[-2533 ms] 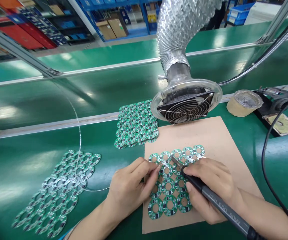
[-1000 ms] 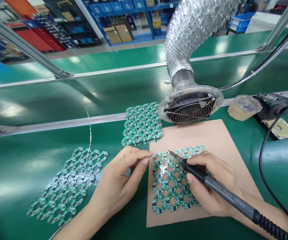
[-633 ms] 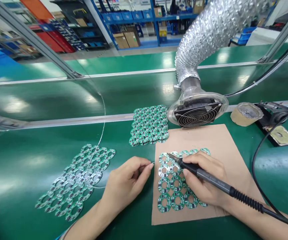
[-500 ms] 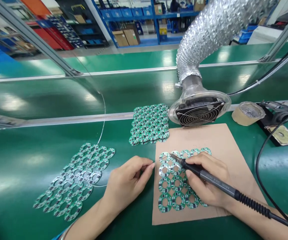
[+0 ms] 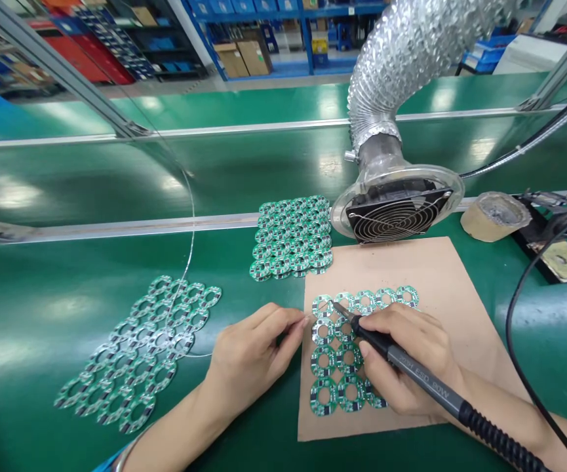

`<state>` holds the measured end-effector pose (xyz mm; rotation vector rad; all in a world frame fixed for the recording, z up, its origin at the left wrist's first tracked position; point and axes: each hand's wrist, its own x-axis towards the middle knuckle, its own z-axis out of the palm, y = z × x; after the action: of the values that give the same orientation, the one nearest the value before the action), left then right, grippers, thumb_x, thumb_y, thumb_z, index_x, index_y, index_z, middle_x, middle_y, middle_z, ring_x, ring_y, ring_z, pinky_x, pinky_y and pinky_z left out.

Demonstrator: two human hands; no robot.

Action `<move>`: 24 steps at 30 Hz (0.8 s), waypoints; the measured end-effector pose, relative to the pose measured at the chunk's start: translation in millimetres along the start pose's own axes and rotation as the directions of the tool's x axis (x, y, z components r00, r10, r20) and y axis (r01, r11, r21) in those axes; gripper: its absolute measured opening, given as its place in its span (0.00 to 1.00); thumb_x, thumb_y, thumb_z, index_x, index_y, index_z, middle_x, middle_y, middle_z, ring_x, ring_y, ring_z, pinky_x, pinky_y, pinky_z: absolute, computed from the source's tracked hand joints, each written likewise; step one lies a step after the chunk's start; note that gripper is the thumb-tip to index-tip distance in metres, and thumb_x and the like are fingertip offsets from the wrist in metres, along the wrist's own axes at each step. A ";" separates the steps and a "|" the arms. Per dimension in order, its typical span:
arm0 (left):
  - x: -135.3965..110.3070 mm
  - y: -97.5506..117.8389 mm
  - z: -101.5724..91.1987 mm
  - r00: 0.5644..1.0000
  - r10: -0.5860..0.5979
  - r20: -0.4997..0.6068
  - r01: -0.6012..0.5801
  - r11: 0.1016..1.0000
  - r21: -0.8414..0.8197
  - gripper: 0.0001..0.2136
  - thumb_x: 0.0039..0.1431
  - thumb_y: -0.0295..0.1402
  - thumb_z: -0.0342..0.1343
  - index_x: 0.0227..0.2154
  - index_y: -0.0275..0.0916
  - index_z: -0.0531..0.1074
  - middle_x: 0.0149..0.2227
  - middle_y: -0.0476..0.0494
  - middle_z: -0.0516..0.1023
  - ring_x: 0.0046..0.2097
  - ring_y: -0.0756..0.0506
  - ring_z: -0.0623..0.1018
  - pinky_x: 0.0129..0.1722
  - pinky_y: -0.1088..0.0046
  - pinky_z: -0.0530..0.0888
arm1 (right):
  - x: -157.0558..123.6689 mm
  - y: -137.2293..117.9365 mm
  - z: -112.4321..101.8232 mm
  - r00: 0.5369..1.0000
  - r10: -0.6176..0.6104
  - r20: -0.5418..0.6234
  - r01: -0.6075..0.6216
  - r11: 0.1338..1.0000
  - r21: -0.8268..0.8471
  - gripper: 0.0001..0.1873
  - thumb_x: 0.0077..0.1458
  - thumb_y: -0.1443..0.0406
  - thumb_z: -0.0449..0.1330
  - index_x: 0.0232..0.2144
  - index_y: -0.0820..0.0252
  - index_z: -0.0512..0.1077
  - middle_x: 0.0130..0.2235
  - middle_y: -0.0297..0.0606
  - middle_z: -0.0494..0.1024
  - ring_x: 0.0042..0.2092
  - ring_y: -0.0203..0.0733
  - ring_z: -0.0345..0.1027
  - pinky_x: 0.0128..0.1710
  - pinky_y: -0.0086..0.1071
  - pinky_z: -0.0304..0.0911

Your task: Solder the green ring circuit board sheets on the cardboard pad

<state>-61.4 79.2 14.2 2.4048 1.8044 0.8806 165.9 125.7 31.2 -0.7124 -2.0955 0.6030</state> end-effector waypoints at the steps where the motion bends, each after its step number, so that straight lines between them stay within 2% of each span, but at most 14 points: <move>1: 0.0 0.3 -0.3 1.000 0.004 -0.001 -0.004 1.000 0.002 0.07 0.62 0.30 0.50 0.31 0.39 0.72 0.24 0.51 0.71 0.25 0.53 0.71 0.23 0.78 0.65 | 0.1 -0.5 0.1 1.000 -0.003 0.001 0.003 1.000 -0.004 0.16 0.49 0.74 0.58 0.43 0.61 0.70 0.32 0.40 0.76 0.30 0.40 0.70 0.27 0.35 0.69; 9: -1.8 0.9 1.3 1.000 0.021 -0.001 -0.021 1.000 0.018 0.06 0.61 0.30 0.51 0.31 0.39 0.71 0.25 0.52 0.72 0.25 0.53 0.72 0.23 0.77 0.65 | 3.0 -3.3 1.3 1.000 -0.026 -0.018 0.025 0.999 -0.029 0.15 0.49 0.73 0.58 0.42 0.62 0.70 0.31 0.39 0.76 0.30 0.41 0.71 0.28 0.36 0.70; 19: 1.2 3.1 0.5 0.999 0.034 0.002 -0.034 0.999 0.038 0.07 0.62 0.29 0.49 0.31 0.39 0.71 0.24 0.52 0.71 0.24 0.53 0.71 0.22 0.77 0.65 | 8.0 -8.9 -3.0 1.000 -0.007 -0.002 0.007 0.999 -0.054 0.16 0.50 0.72 0.57 0.43 0.57 0.69 0.29 0.38 0.75 0.27 0.41 0.70 0.24 0.34 0.69; 24: -1.3 4.0 -0.7 0.999 0.049 0.012 -0.050 0.998 0.036 0.06 0.62 0.29 0.49 0.31 0.39 0.70 0.24 0.51 0.71 0.24 0.53 0.71 0.22 0.77 0.66 | 7.4 -9.4 -3.0 0.999 -0.039 0.008 0.040 0.998 -0.041 0.19 0.48 0.75 0.57 0.44 0.60 0.68 0.28 0.38 0.74 0.26 0.40 0.68 0.23 0.34 0.68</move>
<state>-58.4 76.5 15.5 2.4809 1.7796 0.8438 162.1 124.3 42.8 -0.6911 -2.1293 0.5426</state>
